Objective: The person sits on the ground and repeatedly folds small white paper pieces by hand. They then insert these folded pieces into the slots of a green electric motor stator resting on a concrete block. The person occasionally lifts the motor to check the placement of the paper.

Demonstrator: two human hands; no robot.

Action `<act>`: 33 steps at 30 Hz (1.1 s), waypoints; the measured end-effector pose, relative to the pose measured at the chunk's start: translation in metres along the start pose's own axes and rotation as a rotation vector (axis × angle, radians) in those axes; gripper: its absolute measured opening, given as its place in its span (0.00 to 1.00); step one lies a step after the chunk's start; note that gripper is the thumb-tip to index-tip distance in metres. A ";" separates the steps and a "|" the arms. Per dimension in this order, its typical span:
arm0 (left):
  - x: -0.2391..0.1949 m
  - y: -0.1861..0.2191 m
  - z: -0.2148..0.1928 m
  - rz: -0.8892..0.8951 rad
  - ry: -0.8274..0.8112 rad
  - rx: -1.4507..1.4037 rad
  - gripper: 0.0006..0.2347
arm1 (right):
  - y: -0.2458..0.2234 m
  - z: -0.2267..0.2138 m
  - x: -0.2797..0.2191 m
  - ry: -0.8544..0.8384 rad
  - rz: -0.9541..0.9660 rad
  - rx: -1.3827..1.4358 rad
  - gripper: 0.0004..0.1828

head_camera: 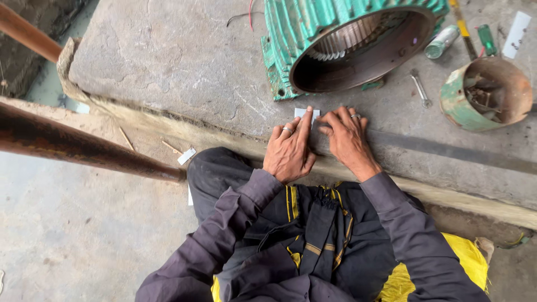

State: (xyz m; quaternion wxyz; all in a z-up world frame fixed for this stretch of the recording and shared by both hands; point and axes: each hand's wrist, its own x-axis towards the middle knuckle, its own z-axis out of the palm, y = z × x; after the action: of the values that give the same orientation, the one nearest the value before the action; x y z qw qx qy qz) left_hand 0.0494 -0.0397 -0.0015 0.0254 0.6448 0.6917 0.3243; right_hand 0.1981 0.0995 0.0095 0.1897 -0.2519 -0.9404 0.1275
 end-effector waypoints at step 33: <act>0.006 0.005 0.023 0.122 0.104 0.323 0.28 | 0.011 -0.004 0.002 0.267 0.193 -0.052 0.08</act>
State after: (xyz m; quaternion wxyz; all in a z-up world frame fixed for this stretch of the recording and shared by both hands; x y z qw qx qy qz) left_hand 0.0633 -0.0252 -0.0151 -0.1338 0.6636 0.6949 0.2427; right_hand 0.2027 0.1108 0.0100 0.2934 -0.3607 -0.8811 0.0863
